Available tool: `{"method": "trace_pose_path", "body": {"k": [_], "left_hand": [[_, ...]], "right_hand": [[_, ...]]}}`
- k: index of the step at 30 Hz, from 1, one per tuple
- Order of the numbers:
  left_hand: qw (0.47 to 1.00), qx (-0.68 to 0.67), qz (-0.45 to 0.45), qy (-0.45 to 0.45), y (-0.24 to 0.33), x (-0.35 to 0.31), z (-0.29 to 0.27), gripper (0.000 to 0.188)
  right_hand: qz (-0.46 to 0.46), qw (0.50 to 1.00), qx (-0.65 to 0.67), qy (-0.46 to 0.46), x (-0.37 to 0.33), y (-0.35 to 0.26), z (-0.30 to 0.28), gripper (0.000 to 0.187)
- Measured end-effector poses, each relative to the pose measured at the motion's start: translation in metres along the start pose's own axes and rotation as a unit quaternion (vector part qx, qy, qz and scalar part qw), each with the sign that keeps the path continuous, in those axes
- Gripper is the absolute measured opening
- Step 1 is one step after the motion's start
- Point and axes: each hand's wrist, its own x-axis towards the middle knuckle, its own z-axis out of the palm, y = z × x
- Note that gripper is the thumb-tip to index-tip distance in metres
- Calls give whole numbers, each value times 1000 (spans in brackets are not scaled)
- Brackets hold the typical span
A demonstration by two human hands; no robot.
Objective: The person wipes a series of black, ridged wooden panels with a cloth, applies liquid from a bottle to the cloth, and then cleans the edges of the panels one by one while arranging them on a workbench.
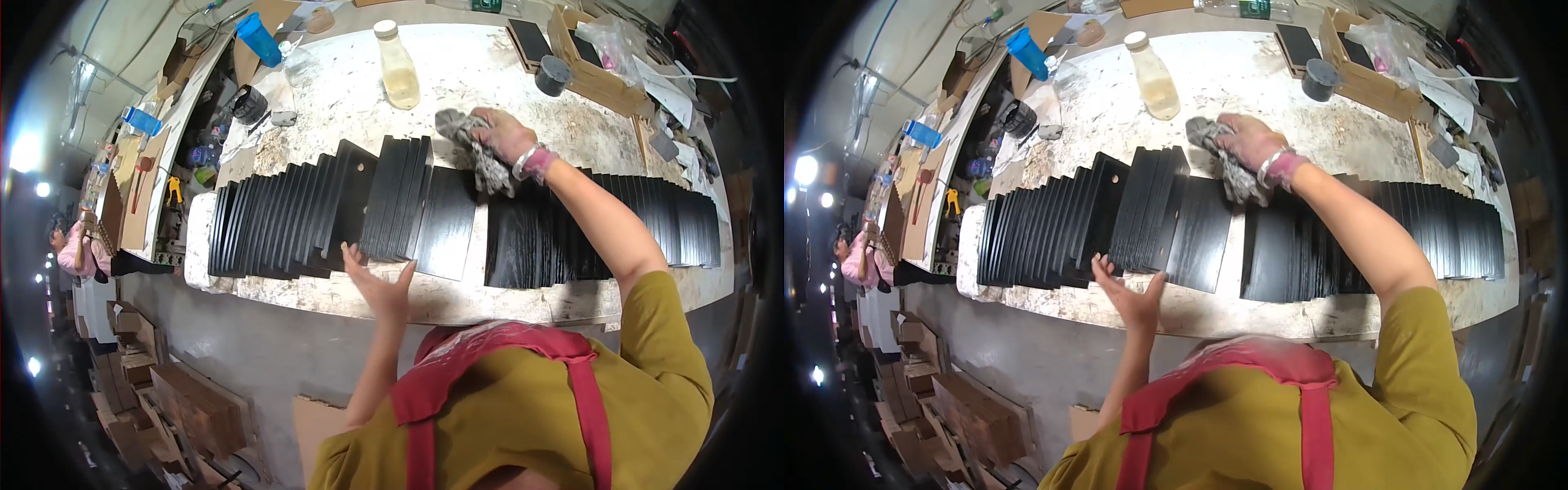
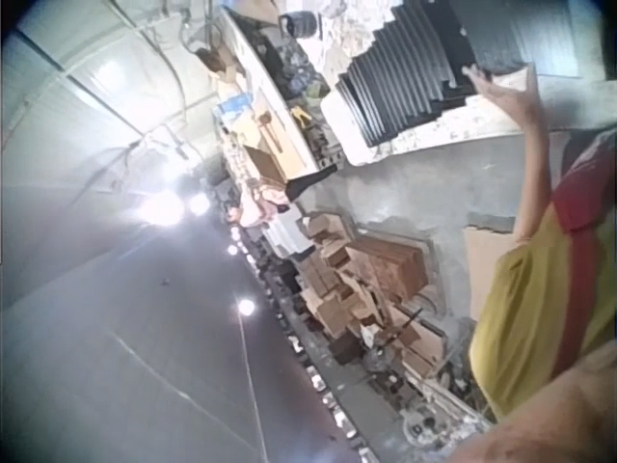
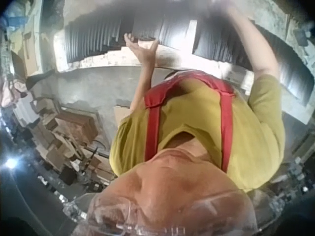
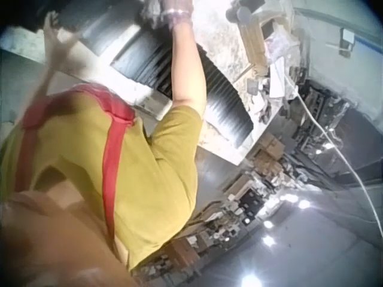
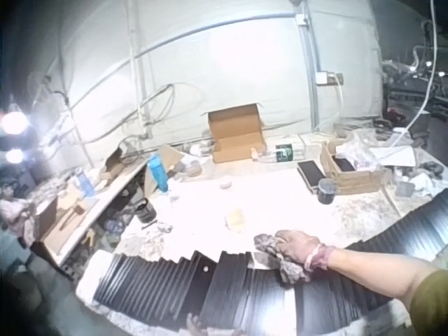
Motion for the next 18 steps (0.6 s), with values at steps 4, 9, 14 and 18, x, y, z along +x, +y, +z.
{"method": "trace_pose_path", "body": {"k": [4,9,14,18], "left_hand": [[980,110,160,-51,24,45,-35,70],[931,144,263,-206,48,146,-9,57],[844,133,429,-293,37,209,49,50],[833,108,394,-373,12,214,77,46]], "right_hand": [[22,994,-89,-52,-38,4,13,48],[55,994,-87,-30,-51,-5,39,48],[72,996,-56,-18,-42,-28,58,56],[67,983,-157,-70,-35,-48,85,72]]}}
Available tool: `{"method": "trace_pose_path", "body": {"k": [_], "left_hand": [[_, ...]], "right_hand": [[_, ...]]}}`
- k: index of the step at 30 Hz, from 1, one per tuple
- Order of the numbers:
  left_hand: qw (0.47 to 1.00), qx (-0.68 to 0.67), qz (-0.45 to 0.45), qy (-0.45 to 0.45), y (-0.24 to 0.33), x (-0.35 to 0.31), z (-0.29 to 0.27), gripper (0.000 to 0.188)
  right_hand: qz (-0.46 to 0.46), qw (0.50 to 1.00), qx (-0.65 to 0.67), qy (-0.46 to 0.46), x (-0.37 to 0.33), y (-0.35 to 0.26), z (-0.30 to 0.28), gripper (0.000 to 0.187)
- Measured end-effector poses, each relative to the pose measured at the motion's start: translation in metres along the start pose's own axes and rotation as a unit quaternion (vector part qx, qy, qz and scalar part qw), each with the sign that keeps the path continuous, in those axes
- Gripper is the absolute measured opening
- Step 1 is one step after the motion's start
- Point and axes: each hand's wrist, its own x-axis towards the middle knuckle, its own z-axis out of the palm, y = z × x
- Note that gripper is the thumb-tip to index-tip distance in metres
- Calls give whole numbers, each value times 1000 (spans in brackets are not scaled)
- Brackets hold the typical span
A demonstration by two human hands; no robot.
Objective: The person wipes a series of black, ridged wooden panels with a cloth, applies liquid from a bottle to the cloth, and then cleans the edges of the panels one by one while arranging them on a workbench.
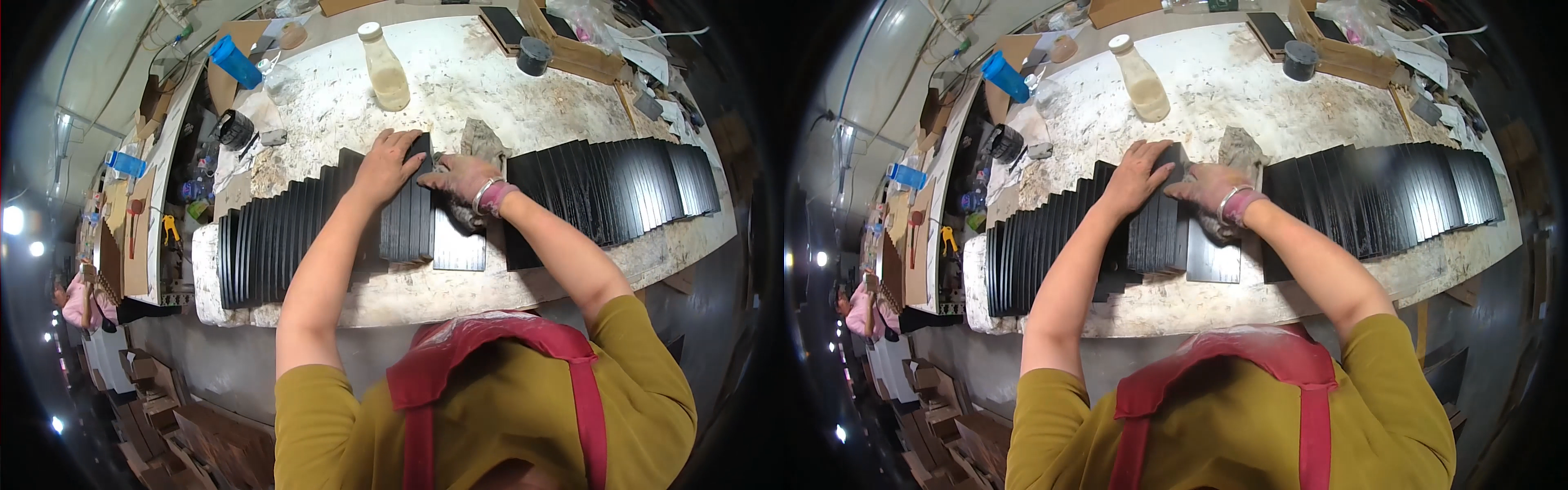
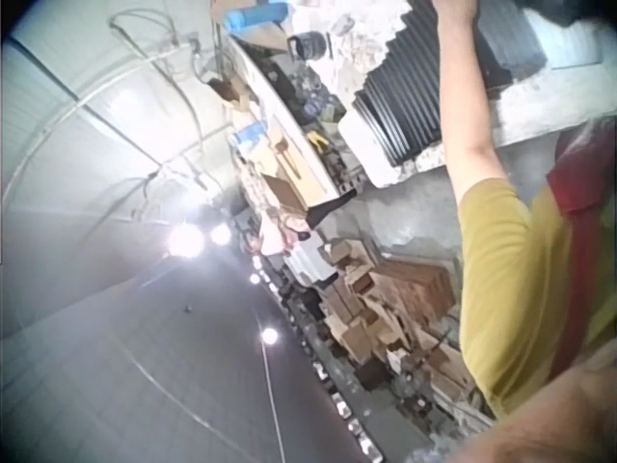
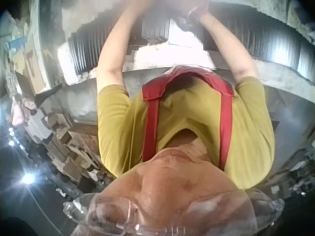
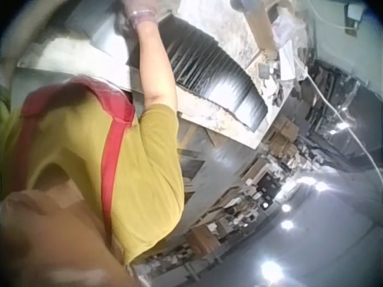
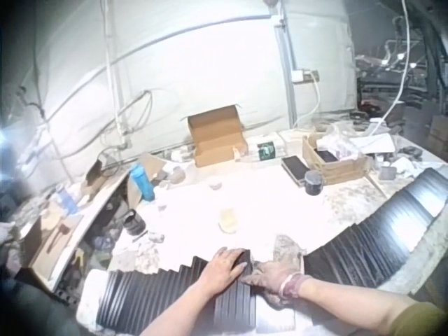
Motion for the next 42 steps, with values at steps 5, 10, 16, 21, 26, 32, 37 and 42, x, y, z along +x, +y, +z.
{"method": "trace_pose_path", "body": {"k": [5,10,16,21,26,32,37,42], "left_hand": [[996,59,-65,23,-13,-24,-16,43],[973,220,-39,53,13,-36,-36,44],[926,-283,-245,-55,141,-95,-14,99],[950,-199,-225,85,129,-104,57,83],[918,-270,-258,135,133,-105,69,69],[931,-244,-232,139,130,-110,92,64],[932,-249,-220,147,138,-97,79,67],[902,-285,-312,90,135,-119,83,67]], "right_hand": [[18,996,83,-26,10,3,7,77],[36,991,128,-14,-1,12,3,78],[54,992,117,14,-4,29,9,67],[5,984,175,-33,-1,37,10,66],[-40,961,266,62,-38,16,-44,37],[-450,856,-33,252,-16,0,21,17],[-292,924,-80,235,32,23,-4,16],[-397,894,-93,187,-15,11,28,12]]}}
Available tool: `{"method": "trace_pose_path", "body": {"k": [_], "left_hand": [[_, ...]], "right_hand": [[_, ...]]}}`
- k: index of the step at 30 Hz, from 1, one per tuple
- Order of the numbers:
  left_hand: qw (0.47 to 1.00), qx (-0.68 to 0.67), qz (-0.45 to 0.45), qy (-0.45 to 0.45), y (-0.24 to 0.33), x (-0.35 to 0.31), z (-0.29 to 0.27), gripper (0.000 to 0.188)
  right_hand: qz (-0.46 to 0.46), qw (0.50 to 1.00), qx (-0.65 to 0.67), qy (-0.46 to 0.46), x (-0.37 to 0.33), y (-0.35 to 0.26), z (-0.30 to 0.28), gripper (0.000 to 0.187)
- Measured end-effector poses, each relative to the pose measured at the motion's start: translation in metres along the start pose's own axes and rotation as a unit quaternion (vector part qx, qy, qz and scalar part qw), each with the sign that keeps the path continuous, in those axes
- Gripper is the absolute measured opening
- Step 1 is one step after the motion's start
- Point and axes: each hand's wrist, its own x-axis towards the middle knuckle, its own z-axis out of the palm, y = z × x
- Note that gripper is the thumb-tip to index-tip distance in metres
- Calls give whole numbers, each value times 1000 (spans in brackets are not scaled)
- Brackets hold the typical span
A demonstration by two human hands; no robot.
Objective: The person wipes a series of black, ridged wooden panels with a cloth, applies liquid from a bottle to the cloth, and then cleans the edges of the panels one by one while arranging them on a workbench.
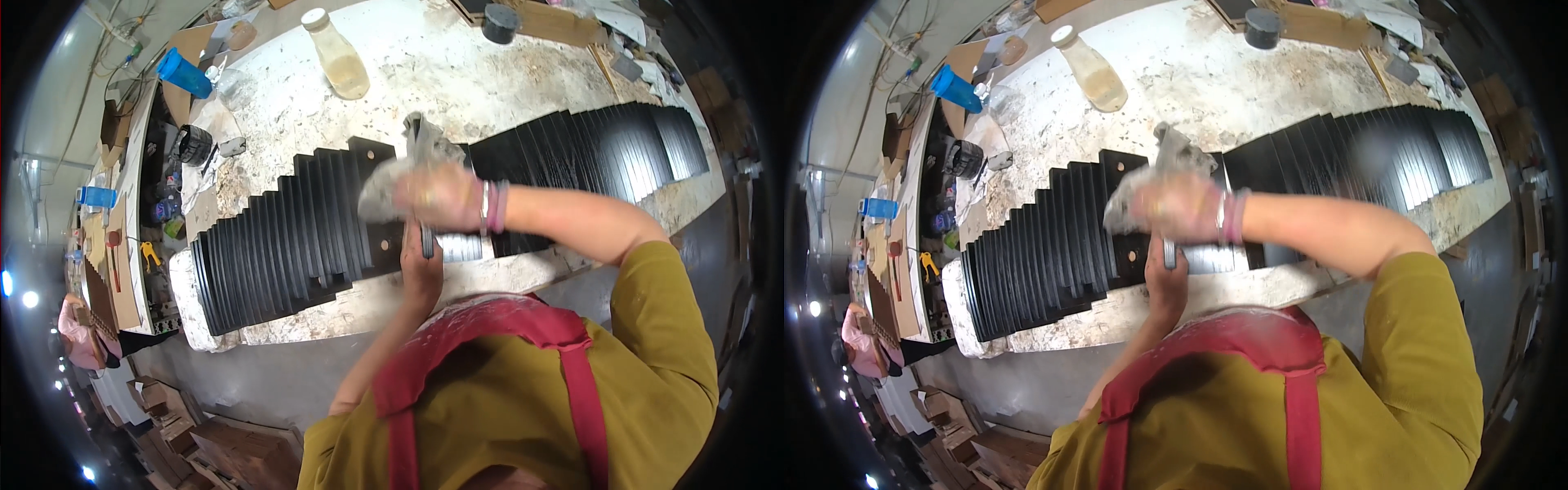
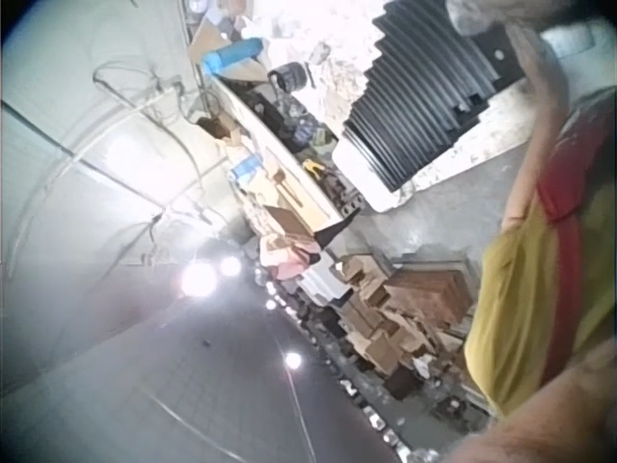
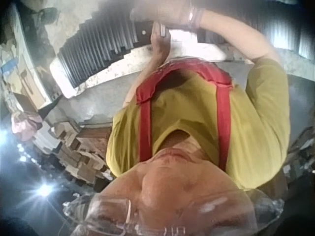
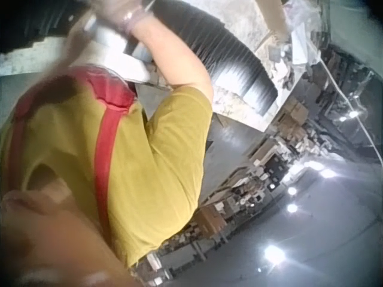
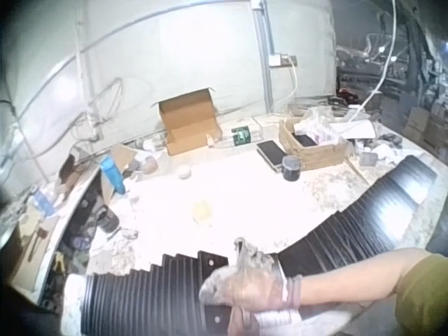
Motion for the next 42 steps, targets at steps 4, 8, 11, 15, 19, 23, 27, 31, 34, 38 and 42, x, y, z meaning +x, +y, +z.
{"method": "trace_pose_path", "body": {"k": [4,8,11,15,19,23,27,31,34,38,42], "left_hand": [[996,-17,88,-7,19,7,0,69],[998,-26,57,22,14,5,-8,64],[1000,-1,0,21,6,3,-4,61],[997,-76,-28,17,15,4,-9,63],[994,-64,-84,-19,29,4,-13,68],[993,-3,-119,-20,17,-1,-9,67],[992,-77,-99,-32,30,4,-13,68],[990,-113,-87,-1,15,-1,-10,68],[996,-36,-65,46,5,-7,-5,68],[992,-117,-50,14,24,-3,-7,67],[994,-101,-46,15,29,-4,-9,67]], "right_hand": [[185,982,-19,29,46,74,-23,18],[218,976,-2,-5,50,62,-53,15],[-87,996,-25,3,13,0,-45,15],[-82,974,155,145,20,19,-20,13],[42,986,-126,-96,50,41,-38,20],[-117,989,-53,-73,15,4,-15,12],[50,997,-54,-6,35,63,-21,24],[6,994,-108,28,45,39,-17,20],[-80,997,-15,-6,6,-17,-12,12],[-5,996,7,83,15,45,-5,11],[73,995,-32,67,41,75,-23,13]]}}
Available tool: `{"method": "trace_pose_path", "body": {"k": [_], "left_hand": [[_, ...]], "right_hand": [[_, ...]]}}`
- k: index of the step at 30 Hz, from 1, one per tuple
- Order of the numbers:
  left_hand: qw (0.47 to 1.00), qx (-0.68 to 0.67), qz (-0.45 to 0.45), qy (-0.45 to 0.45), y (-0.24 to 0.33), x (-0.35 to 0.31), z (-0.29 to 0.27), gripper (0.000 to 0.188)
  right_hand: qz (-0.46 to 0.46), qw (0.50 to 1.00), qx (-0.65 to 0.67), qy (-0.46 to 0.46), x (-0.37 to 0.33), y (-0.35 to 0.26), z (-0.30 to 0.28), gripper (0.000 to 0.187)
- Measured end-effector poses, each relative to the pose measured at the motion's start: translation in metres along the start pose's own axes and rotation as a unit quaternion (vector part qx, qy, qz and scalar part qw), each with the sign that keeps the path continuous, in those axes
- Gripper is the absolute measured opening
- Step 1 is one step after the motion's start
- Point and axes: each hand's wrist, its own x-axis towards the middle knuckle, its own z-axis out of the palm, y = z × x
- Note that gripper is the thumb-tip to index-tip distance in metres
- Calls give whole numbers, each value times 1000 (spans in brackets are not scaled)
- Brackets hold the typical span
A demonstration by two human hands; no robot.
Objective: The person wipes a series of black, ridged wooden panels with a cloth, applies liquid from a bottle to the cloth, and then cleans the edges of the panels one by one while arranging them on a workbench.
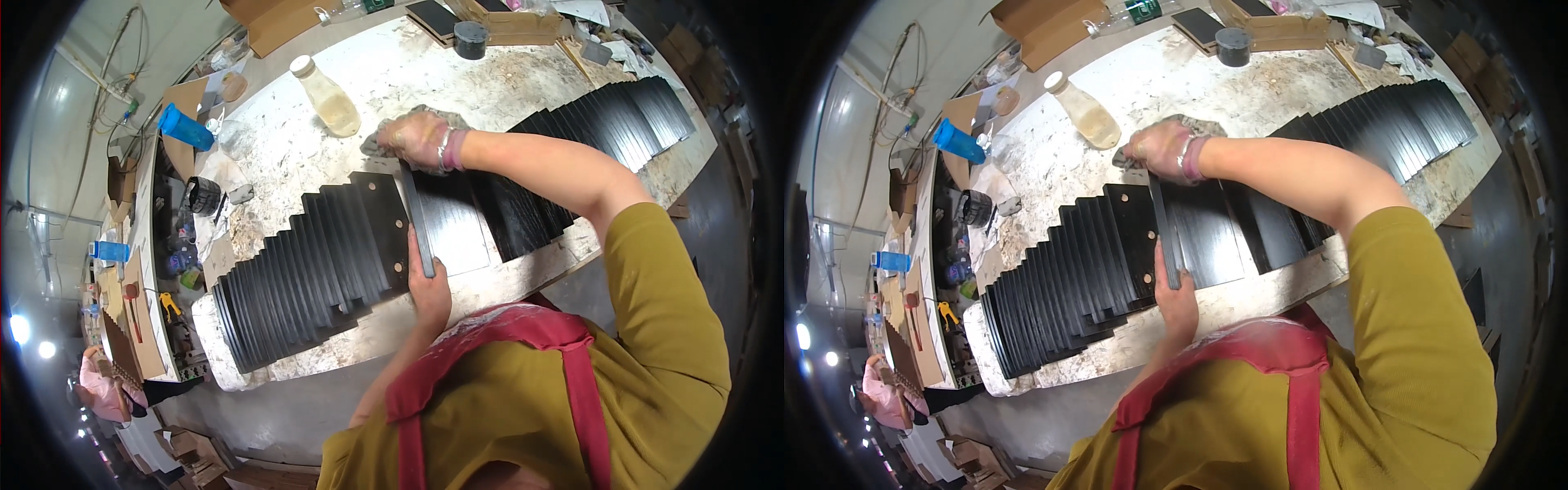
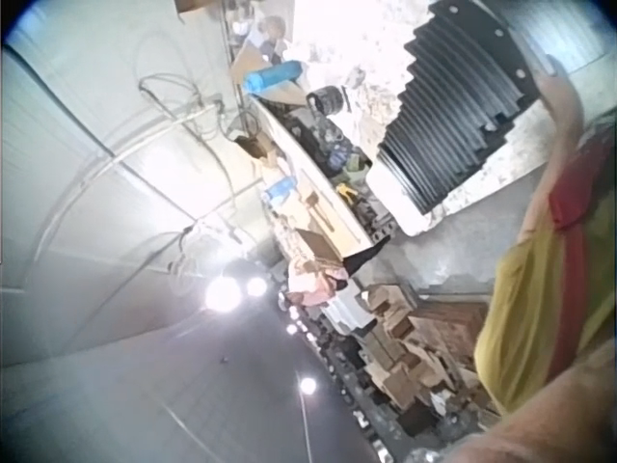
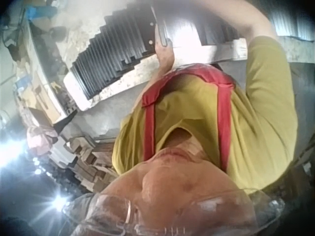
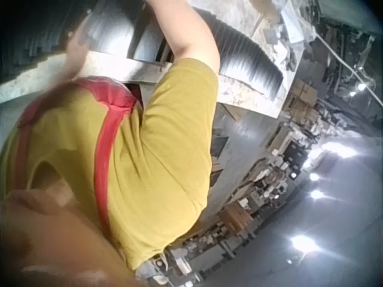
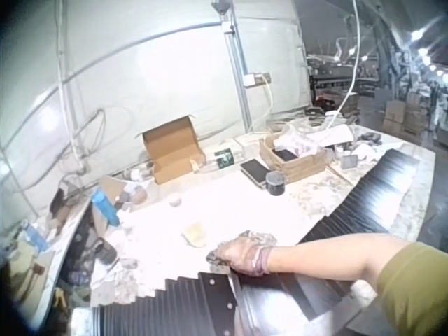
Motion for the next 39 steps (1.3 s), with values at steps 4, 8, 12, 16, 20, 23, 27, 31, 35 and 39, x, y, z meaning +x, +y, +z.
{"method": "trace_pose_path", "body": {"k": [4,8,12,16,20,23,27,31,35,39], "left_hand": [[995,-27,-96,-19,-14,1,-7,63],[1000,-21,-12,8,-17,-2,-2,63],[998,3,52,20,-16,2,1,65],[994,88,39,44,-27,-3,-2,65],[999,0,-38,-12,-4,0,-3,66],[997,-43,-68,-19,7,-2,-6,64],[995,61,59,49,-47,-6,-4,63],[999,25,32,18,-19,-3,2,66],[998,64,-9,-4,1,-5,-4,71],[995,-80,45,27,4,-9,-13,74]], "right_hand": [[-149,984,-35,-91,-49,-82,-4,12],[-126,987,98,1,-28,-52,-7,9],[-37,997,-37,-54,-11,-29,-1,16],[-117,983,13,-139,-46,-86,4,11],[-62,998,-12,-1,-18,-35,7,14],[13,998,-47,-43,-9,-38,11,9],[-154,973,-45,-165,-62,-113,3,6],[-116,988,70,75,-35,-57,-8,12],[207,973,-18,-100,17,11,-10,28],[348,929,79,-102,0,-17,-47,45]]}}
